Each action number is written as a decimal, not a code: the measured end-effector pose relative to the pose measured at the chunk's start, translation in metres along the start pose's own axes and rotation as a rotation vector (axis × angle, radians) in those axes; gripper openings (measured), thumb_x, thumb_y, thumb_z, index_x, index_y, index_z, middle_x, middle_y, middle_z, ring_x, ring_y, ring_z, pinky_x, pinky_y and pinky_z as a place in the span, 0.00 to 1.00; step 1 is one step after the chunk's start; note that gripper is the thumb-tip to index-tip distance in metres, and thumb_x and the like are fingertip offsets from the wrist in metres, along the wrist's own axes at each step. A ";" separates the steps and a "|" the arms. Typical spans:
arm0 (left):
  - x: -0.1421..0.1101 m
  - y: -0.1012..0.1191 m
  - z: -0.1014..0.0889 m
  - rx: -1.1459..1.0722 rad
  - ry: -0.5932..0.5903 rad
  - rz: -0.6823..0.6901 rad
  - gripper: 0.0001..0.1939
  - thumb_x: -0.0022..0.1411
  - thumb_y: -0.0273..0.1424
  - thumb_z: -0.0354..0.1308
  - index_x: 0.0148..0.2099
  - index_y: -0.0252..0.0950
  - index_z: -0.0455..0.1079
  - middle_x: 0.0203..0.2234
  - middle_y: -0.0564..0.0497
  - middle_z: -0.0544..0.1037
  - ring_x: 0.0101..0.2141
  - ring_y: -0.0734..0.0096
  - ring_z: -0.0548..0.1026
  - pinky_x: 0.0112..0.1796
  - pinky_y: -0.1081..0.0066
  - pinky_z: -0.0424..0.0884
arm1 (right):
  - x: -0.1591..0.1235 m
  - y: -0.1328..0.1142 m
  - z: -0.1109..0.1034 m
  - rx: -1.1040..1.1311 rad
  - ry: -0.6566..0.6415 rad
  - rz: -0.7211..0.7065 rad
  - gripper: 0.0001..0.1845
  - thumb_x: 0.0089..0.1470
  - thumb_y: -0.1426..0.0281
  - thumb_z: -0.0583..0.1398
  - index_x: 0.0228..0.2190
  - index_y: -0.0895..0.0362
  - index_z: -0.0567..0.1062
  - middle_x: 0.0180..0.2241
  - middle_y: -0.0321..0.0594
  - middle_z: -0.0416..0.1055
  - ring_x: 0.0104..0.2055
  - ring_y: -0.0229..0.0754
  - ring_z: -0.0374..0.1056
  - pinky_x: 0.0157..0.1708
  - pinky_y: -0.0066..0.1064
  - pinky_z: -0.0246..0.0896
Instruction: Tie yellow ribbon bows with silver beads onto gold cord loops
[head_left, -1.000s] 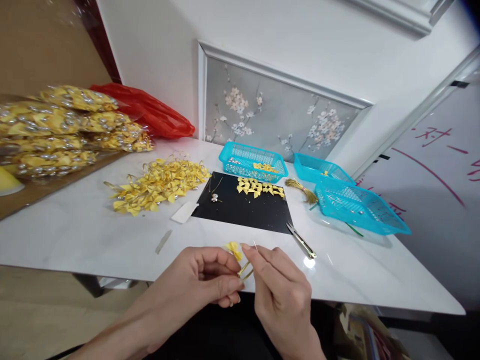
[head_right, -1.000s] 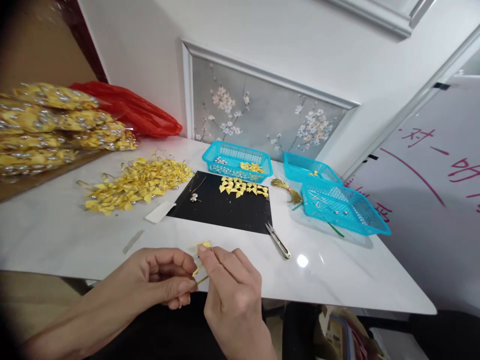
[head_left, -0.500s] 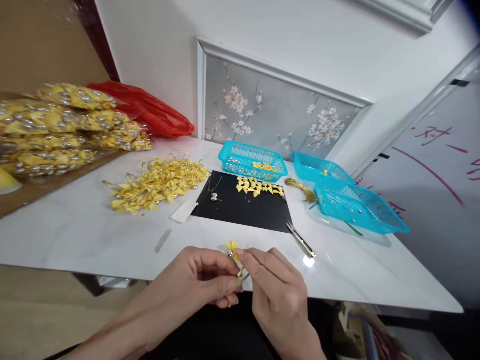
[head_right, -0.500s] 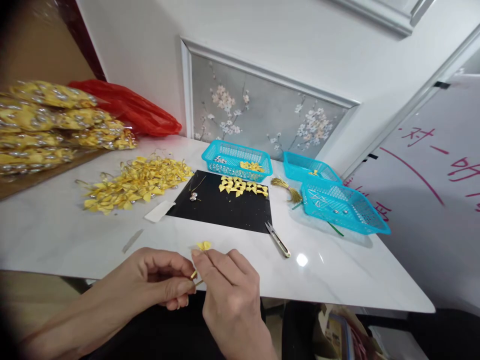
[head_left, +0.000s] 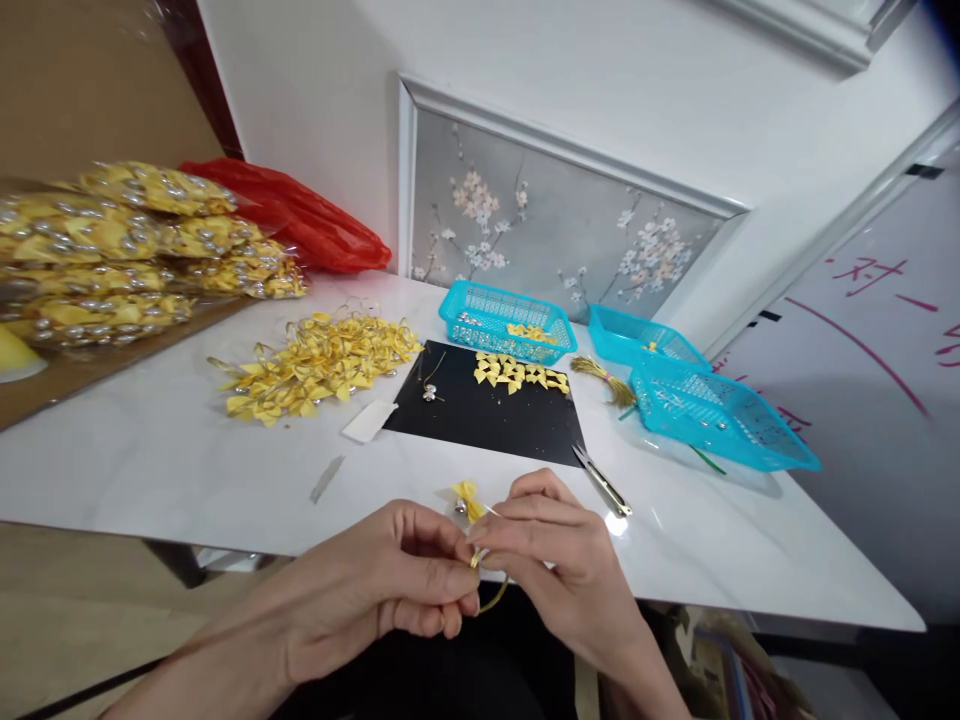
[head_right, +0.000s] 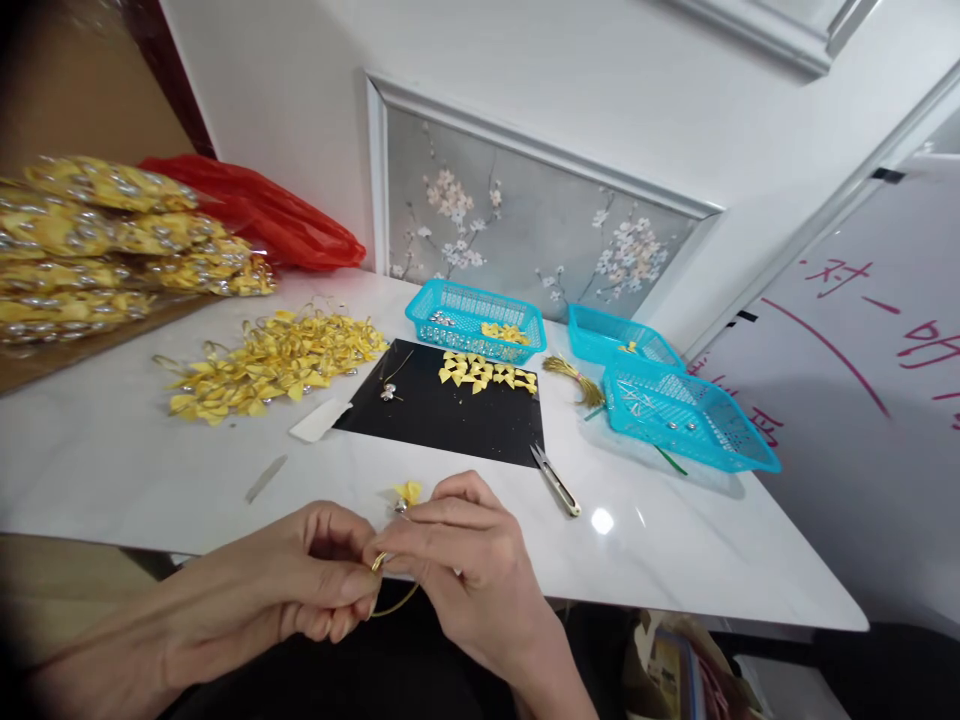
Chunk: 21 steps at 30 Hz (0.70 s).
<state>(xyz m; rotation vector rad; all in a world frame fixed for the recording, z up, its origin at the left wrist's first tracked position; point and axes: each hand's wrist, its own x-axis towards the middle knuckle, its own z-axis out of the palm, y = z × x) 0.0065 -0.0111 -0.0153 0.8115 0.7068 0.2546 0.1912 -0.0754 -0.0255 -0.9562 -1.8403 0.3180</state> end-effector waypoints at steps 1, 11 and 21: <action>0.001 0.000 -0.001 -0.024 -0.008 -0.010 0.08 0.44 0.28 0.75 0.27 0.33 0.79 0.20 0.51 0.81 0.19 0.80 0.76 0.21 0.86 0.70 | 0.001 0.002 0.000 0.010 0.002 -0.007 0.15 0.57 0.80 0.62 0.39 0.47 0.79 0.34 0.32 0.80 0.35 0.37 0.72 0.41 0.36 0.64; 0.004 -0.006 -0.002 -0.025 -0.043 0.022 0.07 0.51 0.28 0.71 0.31 0.31 0.77 0.22 0.54 0.76 0.21 0.83 0.70 0.24 0.85 0.67 | -0.003 -0.001 0.004 -0.149 -0.040 -0.001 0.12 0.60 0.82 0.54 0.33 0.57 0.74 0.33 0.40 0.73 0.38 0.41 0.63 0.39 0.36 0.63; 0.004 -0.009 0.008 0.815 0.350 0.508 0.09 0.62 0.34 0.57 0.42 0.40 0.74 0.26 0.55 0.76 0.29 0.69 0.72 0.30 0.72 0.66 | -0.003 -0.011 0.006 -0.335 -0.083 0.198 0.11 0.62 0.80 0.49 0.30 0.57 0.65 0.33 0.40 0.67 0.36 0.43 0.59 0.37 0.38 0.57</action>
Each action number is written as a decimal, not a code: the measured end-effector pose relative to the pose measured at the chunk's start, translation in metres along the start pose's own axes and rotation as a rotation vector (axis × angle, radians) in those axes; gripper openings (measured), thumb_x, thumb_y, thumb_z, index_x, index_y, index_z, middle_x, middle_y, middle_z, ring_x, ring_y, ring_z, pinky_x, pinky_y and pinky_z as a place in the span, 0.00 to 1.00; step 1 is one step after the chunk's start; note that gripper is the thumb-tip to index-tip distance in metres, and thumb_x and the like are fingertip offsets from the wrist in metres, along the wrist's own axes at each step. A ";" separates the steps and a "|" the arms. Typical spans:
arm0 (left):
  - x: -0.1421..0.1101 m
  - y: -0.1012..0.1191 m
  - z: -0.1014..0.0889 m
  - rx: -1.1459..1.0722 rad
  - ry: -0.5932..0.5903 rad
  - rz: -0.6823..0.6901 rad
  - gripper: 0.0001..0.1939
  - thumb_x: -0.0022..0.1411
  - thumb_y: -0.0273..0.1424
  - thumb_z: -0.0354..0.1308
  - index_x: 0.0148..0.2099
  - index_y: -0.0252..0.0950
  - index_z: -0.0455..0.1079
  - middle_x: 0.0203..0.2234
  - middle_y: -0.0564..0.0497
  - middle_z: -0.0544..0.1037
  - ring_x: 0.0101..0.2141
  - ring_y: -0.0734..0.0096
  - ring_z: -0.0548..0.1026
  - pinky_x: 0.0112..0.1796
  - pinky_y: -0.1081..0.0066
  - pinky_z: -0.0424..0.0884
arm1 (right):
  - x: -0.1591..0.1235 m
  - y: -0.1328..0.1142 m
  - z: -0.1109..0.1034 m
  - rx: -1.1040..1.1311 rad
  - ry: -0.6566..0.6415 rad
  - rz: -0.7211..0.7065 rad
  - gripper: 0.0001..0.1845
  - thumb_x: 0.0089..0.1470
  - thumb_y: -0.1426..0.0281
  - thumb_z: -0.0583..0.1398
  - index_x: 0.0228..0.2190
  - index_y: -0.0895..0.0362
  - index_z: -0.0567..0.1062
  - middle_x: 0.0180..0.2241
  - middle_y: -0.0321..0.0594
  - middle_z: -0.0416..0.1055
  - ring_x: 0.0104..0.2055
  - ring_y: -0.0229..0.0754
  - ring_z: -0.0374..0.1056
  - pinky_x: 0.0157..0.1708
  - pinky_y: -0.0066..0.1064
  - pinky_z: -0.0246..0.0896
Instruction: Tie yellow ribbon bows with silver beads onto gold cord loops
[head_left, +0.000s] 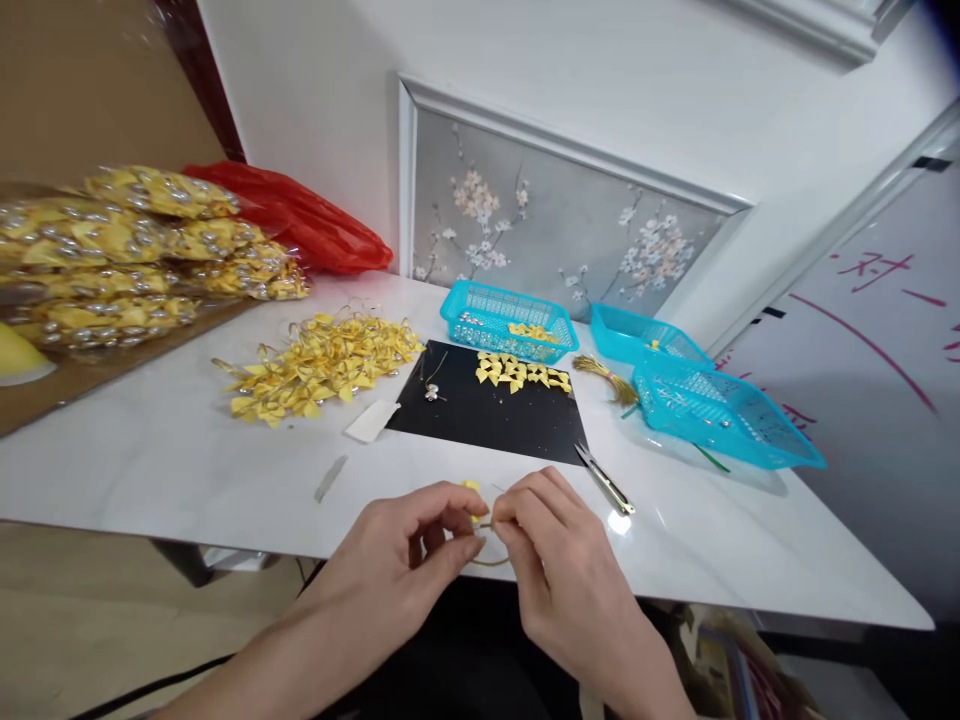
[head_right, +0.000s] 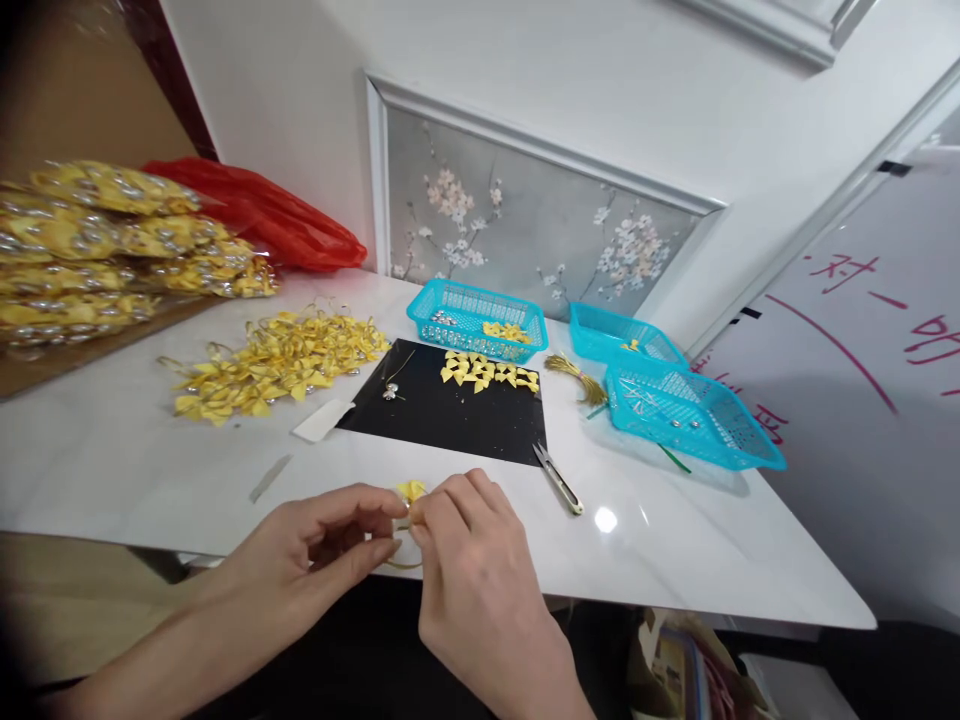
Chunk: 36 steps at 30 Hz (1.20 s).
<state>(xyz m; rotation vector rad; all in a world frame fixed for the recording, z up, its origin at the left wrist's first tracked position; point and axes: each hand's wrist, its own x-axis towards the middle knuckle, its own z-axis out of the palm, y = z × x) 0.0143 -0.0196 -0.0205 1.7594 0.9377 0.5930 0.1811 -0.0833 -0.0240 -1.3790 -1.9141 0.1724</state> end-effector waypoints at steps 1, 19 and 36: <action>0.000 0.000 0.001 0.064 0.016 0.026 0.09 0.62 0.34 0.55 0.41 0.40 0.76 0.27 0.54 0.77 0.29 0.68 0.73 0.30 0.72 0.67 | 0.000 -0.001 0.000 -0.001 -0.002 0.009 0.10 0.62 0.80 0.49 0.31 0.57 0.65 0.32 0.40 0.67 0.36 0.43 0.59 0.38 0.39 0.57; 0.005 0.017 -0.016 -0.014 -0.150 -0.070 0.12 0.62 0.35 0.56 0.31 0.37 0.78 0.25 0.55 0.77 0.26 0.71 0.69 0.27 0.76 0.62 | -0.002 -0.002 -0.005 0.244 -0.015 0.150 0.11 0.61 0.79 0.54 0.40 0.54 0.71 0.40 0.39 0.70 0.43 0.39 0.66 0.42 0.29 0.61; 0.003 0.018 -0.012 -0.001 -0.095 -0.023 0.12 0.61 0.35 0.56 0.30 0.39 0.78 0.20 0.57 0.73 0.20 0.75 0.62 0.22 0.76 0.58 | -0.005 -0.005 0.001 0.181 0.064 0.151 0.10 0.61 0.78 0.54 0.33 0.54 0.73 0.33 0.37 0.71 0.36 0.39 0.68 0.37 0.30 0.62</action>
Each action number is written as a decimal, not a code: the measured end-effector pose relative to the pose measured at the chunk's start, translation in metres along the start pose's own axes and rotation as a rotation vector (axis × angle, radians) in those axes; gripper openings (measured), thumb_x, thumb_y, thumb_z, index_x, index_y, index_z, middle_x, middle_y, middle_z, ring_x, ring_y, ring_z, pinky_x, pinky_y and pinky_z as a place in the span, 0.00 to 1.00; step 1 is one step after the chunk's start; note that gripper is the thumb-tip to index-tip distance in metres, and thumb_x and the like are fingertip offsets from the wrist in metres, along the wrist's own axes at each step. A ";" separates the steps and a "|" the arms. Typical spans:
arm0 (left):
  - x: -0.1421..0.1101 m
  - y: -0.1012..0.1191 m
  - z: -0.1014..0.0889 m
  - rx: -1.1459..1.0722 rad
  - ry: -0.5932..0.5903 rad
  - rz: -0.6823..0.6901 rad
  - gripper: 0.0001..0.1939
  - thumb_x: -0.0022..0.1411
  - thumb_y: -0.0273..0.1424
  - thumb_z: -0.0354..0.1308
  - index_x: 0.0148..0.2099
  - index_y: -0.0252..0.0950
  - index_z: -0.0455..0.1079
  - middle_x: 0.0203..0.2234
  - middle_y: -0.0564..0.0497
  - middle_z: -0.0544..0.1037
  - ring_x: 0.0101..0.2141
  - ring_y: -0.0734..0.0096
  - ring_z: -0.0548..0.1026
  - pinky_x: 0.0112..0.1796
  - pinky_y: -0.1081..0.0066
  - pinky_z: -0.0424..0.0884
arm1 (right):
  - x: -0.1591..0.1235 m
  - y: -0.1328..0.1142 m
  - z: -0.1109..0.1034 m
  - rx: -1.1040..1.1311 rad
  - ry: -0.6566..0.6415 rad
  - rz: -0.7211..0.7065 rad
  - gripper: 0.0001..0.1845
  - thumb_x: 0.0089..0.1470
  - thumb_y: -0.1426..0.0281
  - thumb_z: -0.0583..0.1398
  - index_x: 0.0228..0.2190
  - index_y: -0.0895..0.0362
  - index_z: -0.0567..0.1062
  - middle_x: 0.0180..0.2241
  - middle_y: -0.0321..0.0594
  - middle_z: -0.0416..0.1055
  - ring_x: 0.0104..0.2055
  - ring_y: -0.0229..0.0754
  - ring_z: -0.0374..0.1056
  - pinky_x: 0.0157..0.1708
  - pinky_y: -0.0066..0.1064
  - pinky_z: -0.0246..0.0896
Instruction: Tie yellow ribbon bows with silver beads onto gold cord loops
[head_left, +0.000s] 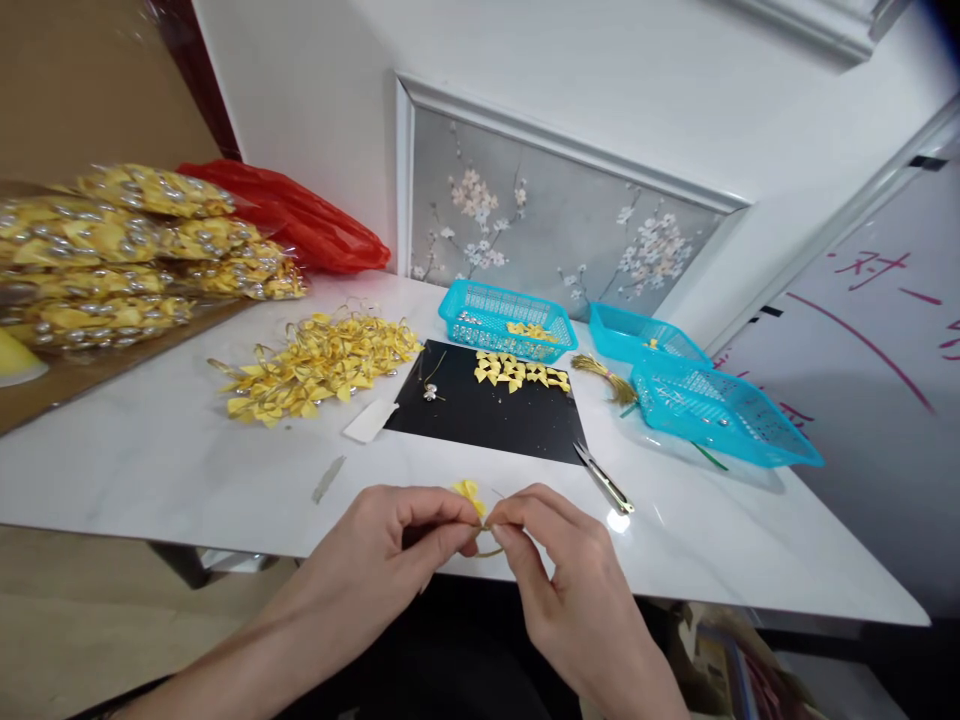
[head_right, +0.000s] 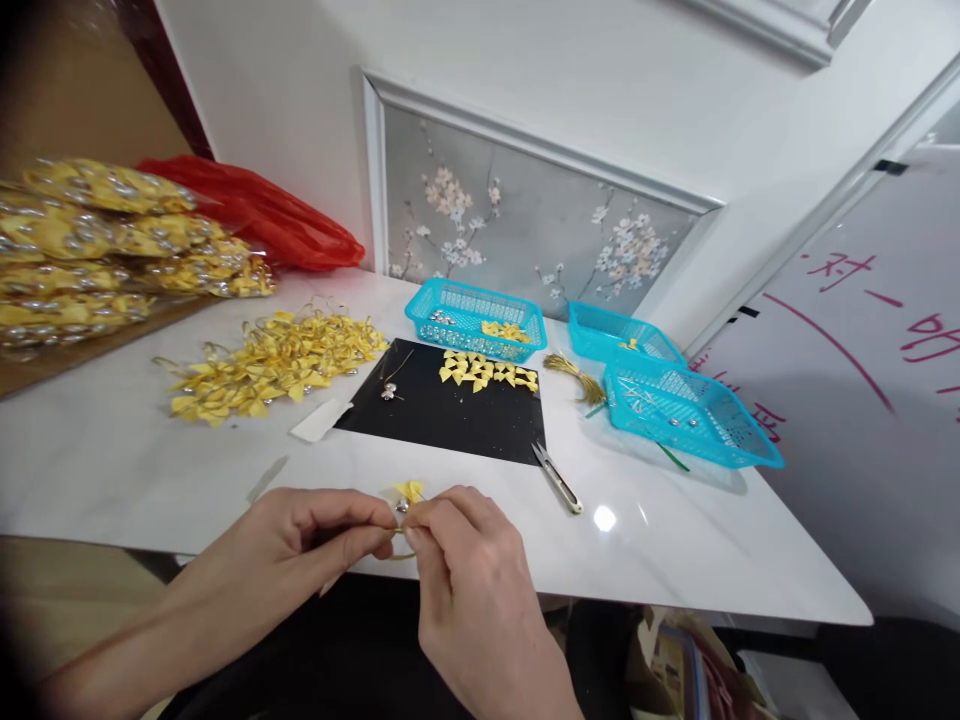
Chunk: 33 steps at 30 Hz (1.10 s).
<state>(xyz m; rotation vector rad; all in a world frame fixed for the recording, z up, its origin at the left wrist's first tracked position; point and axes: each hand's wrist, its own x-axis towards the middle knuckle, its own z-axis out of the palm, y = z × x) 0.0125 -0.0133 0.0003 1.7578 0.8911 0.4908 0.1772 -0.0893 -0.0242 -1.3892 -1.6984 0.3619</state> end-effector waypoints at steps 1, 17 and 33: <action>0.000 0.000 0.000 0.005 0.006 0.008 0.12 0.61 0.35 0.56 0.30 0.39 0.78 0.20 0.57 0.73 0.20 0.74 0.63 0.23 0.76 0.58 | 0.000 0.000 0.000 -0.005 0.001 -0.002 0.10 0.61 0.78 0.54 0.33 0.54 0.73 0.33 0.37 0.71 0.36 0.39 0.68 0.37 0.30 0.62; 0.001 -0.012 0.001 0.072 -0.016 -0.010 0.13 0.63 0.37 0.53 0.33 0.38 0.77 0.25 0.54 0.78 0.28 0.67 0.71 0.31 0.73 0.65 | 0.000 0.004 0.016 -0.065 0.012 -0.006 0.11 0.60 0.78 0.52 0.30 0.55 0.71 0.30 0.38 0.69 0.34 0.42 0.64 0.34 0.33 0.60; 0.013 -0.025 -0.015 0.092 0.013 0.042 0.10 0.62 0.34 0.56 0.31 0.37 0.73 0.29 0.53 0.77 0.33 0.66 0.72 0.36 0.73 0.64 | 0.009 0.033 0.016 -0.151 0.041 0.247 0.12 0.63 0.72 0.52 0.34 0.56 0.76 0.31 0.39 0.73 0.31 0.40 0.70 0.31 0.29 0.63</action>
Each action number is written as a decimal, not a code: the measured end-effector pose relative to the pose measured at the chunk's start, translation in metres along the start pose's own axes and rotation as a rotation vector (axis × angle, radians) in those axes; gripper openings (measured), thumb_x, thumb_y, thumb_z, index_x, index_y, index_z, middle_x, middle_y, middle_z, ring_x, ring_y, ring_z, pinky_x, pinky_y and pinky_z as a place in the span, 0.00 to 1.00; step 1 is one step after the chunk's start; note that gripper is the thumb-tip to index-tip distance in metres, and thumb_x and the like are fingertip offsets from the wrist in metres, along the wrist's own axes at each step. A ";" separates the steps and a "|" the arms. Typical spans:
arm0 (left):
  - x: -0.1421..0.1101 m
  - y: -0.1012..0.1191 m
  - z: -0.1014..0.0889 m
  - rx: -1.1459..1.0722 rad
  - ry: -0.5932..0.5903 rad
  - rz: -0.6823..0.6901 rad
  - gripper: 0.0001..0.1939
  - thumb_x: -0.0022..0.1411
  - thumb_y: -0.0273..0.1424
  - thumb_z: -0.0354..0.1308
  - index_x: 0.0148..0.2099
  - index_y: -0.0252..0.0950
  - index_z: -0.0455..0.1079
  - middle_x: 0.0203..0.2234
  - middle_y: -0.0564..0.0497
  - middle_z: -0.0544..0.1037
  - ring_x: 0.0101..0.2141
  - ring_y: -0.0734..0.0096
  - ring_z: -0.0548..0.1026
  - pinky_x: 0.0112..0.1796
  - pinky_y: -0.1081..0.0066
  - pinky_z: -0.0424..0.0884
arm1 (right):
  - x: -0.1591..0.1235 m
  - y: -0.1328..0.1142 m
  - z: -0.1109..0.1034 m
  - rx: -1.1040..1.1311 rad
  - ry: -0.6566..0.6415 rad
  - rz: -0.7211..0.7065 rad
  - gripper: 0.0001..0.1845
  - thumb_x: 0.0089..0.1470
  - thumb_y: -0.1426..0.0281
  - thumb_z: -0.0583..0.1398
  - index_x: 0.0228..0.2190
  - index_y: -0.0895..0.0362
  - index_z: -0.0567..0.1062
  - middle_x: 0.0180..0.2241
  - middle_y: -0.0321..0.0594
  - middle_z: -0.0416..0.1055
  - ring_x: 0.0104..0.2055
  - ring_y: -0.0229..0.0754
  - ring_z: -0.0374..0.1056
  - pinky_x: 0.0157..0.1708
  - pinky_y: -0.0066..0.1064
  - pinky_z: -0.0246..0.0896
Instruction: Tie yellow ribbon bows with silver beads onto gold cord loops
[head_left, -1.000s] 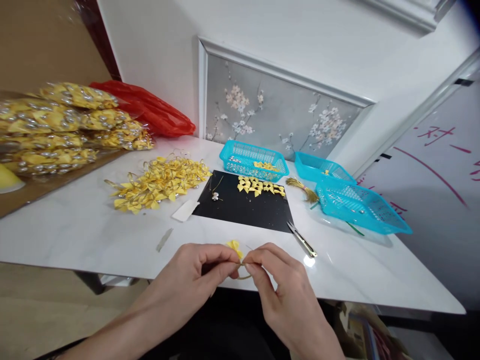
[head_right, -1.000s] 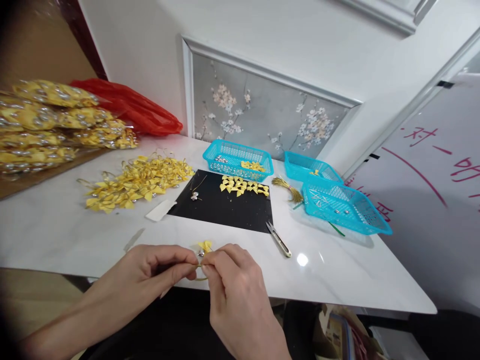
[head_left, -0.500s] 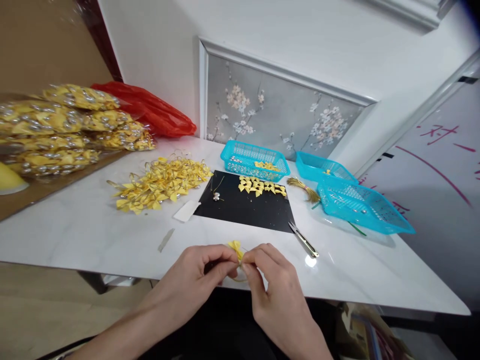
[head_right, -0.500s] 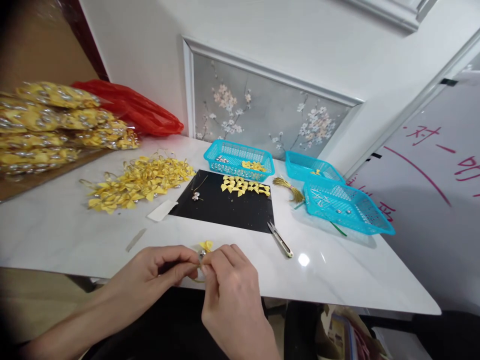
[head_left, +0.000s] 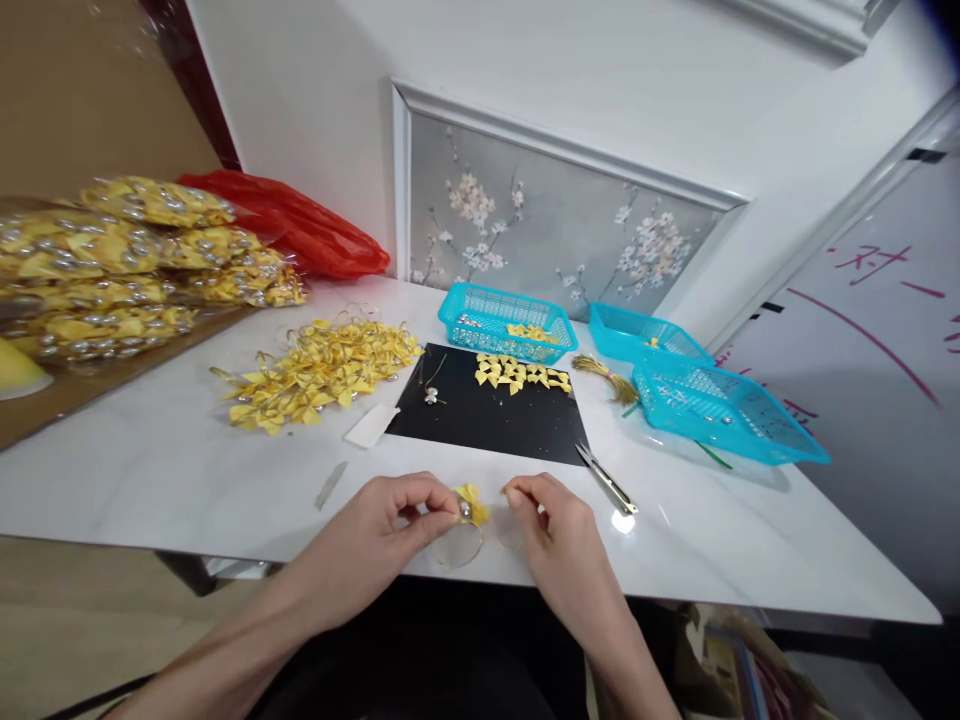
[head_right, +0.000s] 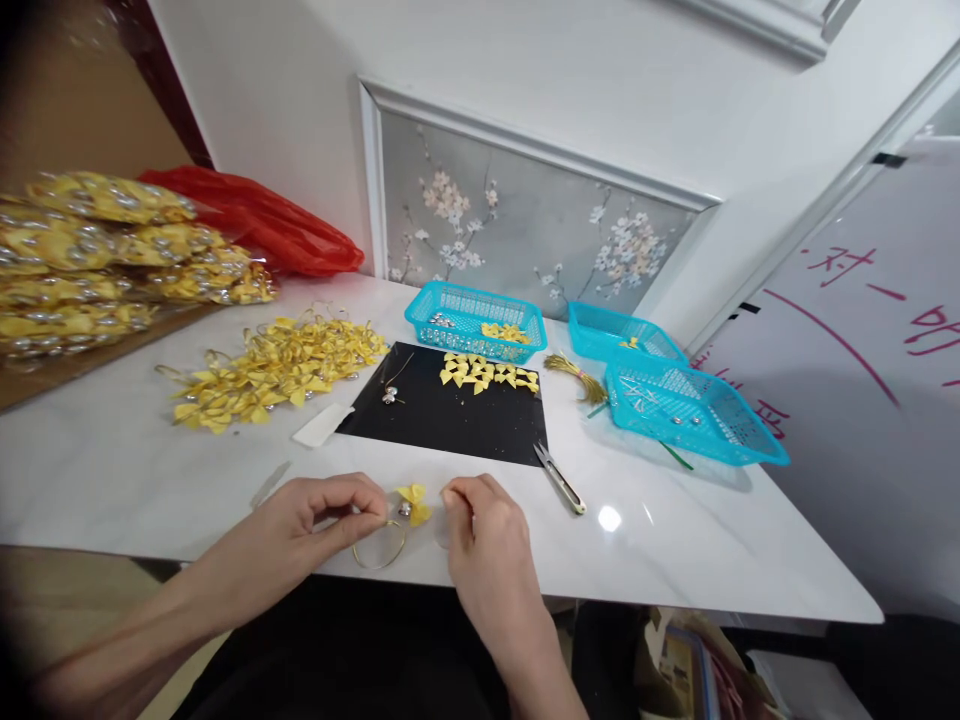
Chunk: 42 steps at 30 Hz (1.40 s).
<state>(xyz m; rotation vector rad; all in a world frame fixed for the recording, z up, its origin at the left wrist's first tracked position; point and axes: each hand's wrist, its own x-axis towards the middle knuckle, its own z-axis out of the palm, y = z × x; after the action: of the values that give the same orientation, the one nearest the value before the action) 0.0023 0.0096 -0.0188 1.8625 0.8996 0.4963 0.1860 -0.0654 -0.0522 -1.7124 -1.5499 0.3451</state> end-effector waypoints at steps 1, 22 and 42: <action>0.000 0.001 -0.003 -0.007 -0.010 0.006 0.09 0.61 0.34 0.56 0.30 0.37 0.73 0.29 0.53 0.77 0.33 0.66 0.72 0.36 0.74 0.64 | 0.001 0.001 0.001 -0.024 0.000 0.013 0.12 0.63 0.71 0.53 0.33 0.56 0.76 0.30 0.39 0.72 0.30 0.41 0.70 0.30 0.30 0.63; 0.034 0.000 -0.007 0.123 -0.054 0.042 0.10 0.56 0.31 0.55 0.25 0.36 0.74 0.36 0.47 0.83 0.47 0.55 0.76 0.45 0.66 0.69 | -0.004 -0.006 0.025 -0.189 0.006 0.040 0.10 0.58 0.77 0.56 0.38 0.54 0.76 0.34 0.39 0.72 0.34 0.43 0.71 0.34 0.31 0.63; 0.005 0.031 -0.015 0.351 -0.146 0.194 0.13 0.63 0.25 0.50 0.29 0.38 0.73 0.37 0.52 0.78 0.38 0.67 0.76 0.41 0.71 0.67 | 0.005 -0.025 -0.002 -0.468 -0.155 -0.433 0.18 0.50 0.91 0.52 0.35 0.59 0.70 0.31 0.40 0.69 0.31 0.45 0.64 0.35 0.37 0.60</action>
<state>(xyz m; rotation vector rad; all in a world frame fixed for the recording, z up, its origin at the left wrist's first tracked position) 0.0069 0.0139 0.0153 2.2892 0.7463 0.3274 0.1705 -0.0627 -0.0318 -1.6461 -2.1884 -0.1224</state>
